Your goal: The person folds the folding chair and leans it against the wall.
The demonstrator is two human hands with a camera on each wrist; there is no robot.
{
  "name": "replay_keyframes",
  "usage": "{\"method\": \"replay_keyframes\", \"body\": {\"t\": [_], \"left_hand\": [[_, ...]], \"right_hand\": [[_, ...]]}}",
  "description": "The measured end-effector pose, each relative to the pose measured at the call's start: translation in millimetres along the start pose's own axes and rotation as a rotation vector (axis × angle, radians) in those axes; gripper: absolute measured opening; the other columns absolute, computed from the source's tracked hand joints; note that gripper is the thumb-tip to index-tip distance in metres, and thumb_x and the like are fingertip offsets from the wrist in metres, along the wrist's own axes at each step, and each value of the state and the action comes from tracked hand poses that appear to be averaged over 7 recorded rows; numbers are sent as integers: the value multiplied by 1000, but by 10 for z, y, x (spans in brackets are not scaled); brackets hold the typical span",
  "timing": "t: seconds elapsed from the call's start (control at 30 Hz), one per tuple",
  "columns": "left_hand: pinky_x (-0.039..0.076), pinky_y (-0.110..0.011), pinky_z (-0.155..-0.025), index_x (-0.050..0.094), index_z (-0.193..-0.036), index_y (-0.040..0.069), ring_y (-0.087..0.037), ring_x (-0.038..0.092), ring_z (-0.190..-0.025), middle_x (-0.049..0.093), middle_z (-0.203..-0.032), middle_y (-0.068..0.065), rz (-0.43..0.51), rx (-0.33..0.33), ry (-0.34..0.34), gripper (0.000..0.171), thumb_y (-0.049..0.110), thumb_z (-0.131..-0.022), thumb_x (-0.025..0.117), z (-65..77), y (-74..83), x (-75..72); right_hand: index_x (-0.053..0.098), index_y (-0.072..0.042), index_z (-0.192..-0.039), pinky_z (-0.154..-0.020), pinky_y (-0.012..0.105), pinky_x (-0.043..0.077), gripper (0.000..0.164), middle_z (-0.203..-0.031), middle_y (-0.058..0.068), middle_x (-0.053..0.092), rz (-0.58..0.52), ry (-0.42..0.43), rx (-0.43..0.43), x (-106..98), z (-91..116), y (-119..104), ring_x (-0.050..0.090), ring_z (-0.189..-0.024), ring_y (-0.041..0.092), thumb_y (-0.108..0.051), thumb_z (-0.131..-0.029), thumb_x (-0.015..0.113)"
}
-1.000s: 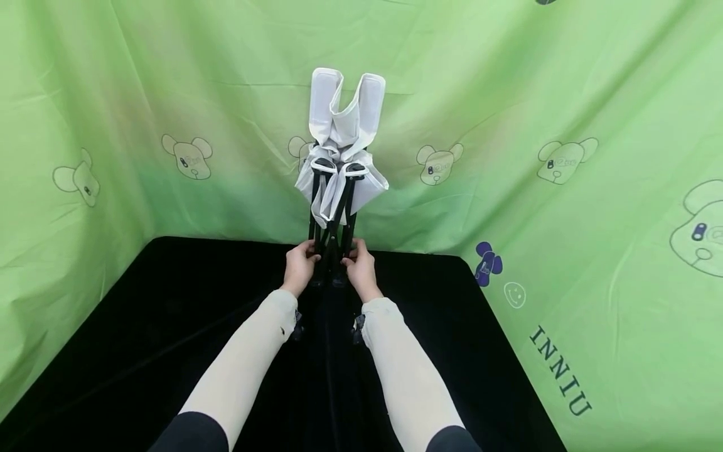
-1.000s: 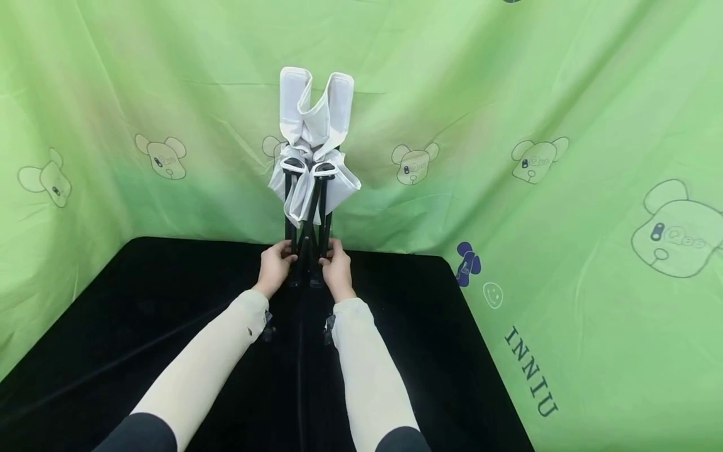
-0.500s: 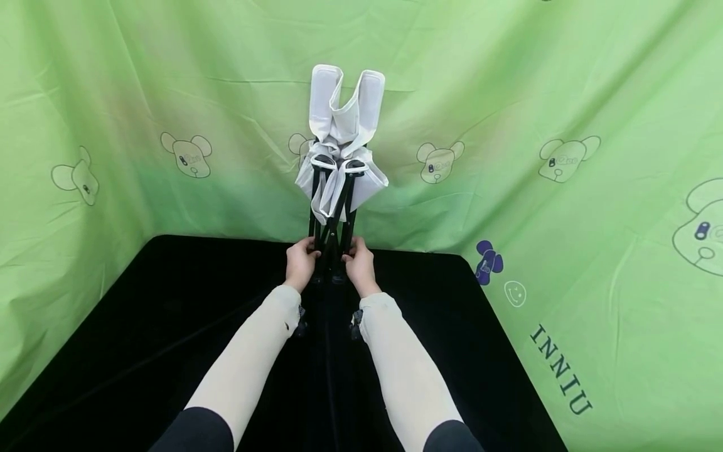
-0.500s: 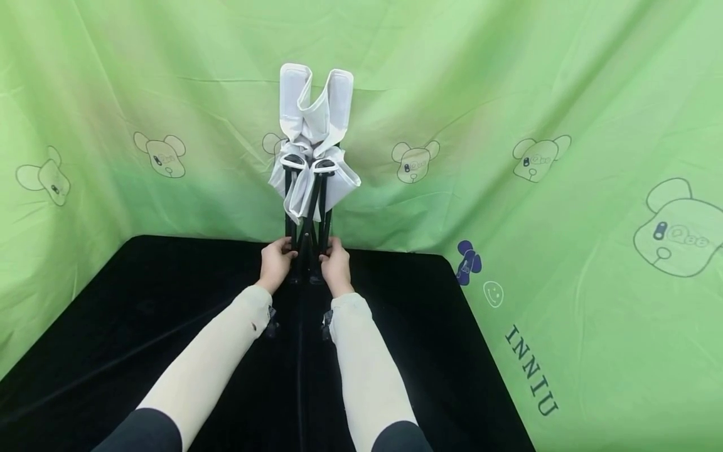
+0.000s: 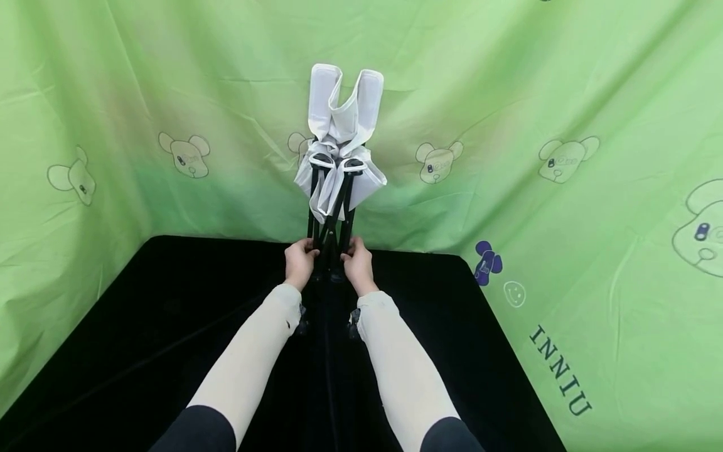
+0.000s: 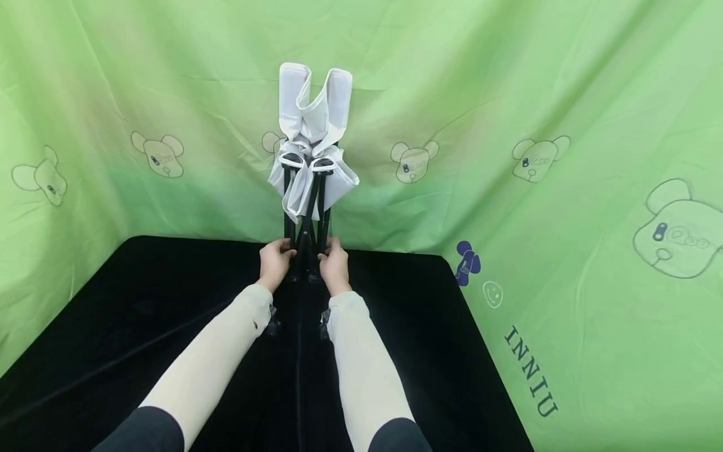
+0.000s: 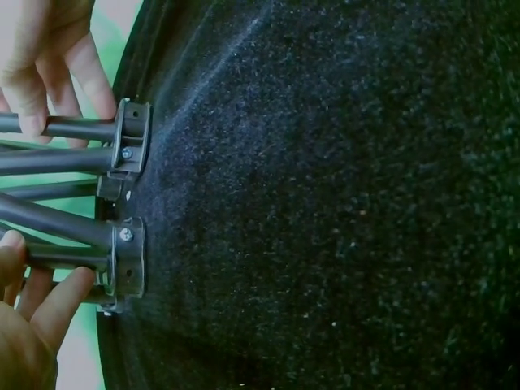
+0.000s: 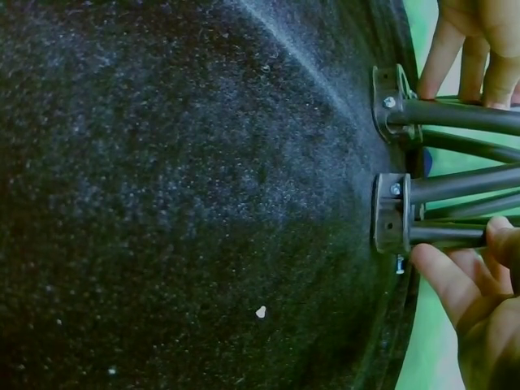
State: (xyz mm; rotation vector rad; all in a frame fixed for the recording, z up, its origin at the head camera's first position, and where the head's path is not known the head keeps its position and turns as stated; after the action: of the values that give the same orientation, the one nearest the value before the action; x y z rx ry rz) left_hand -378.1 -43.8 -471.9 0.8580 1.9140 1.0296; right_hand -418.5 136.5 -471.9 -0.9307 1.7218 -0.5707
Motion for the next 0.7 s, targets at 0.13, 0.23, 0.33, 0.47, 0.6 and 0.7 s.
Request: {"method": "replay_keyframes", "body": {"t": [0.13,0.23,0.33,0.47,0.6,0.7], "left_hand": [[56,-43,-99,69,-129,3,-30,68,-114,73,-117,-17,-4,-26,-23,31,6,-98,69,2,-47,-2],[55,-43,-99,69,-128,3,-30,68,-114,73,-117,-16,-6,-22,-33,31,6,-98,69,-11,-52,-9],[56,-43,-97,69,-127,3,-30,69,-112,74,-114,-16,-10,-6,-43,30,6,-97,70,-29,-32,-15],[56,-44,-96,70,-124,2,-30,69,-110,75,-111,-16,9,7,-44,28,6,-96,71,-42,-34,-14],[55,-44,-97,70,-124,1,-31,69,-109,75,-111,-18,29,6,-31,29,5,-95,72,-28,-52,-14],[55,-43,-96,70,-125,2,-31,69,-110,74,-114,-17,41,-2,-36,30,6,-95,72,-13,-47,-10]], "right_hand": [[52,-15,-133,-83,44,57,33,-114,12,66,17,-23,29,45,9,2,68,-102,29,-11,-103,63],[53,-15,-134,-83,44,58,33,-114,12,67,11,-17,33,51,9,-7,68,-103,29,-10,-103,62],[53,-15,-134,-83,45,58,33,-113,13,68,-5,-8,25,46,-1,-17,69,-104,29,-9,-103,62],[53,-14,-137,-79,43,58,36,-111,13,70,-13,-4,-14,31,7,-19,70,-99,29,-9,-103,62],[53,-12,-138,-75,41,56,37,-109,14,71,-19,-5,-53,18,43,-16,70,-94,29,-10,-102,63],[54,-12,-138,-78,42,57,37,-110,14,71,-21,-1,-58,-2,62,-16,70,-96,29,-11,-102,64]]}}
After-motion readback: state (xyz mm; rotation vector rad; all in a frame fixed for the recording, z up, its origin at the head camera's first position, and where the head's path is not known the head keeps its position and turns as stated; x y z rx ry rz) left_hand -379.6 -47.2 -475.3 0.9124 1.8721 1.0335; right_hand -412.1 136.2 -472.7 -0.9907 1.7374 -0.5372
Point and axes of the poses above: each hand's wrist, its own z-axis away from the middle knuckle, its own x-axis out of the palm, y = z × x, the point moved 8 cm from there along -z, towards the middle knuckle
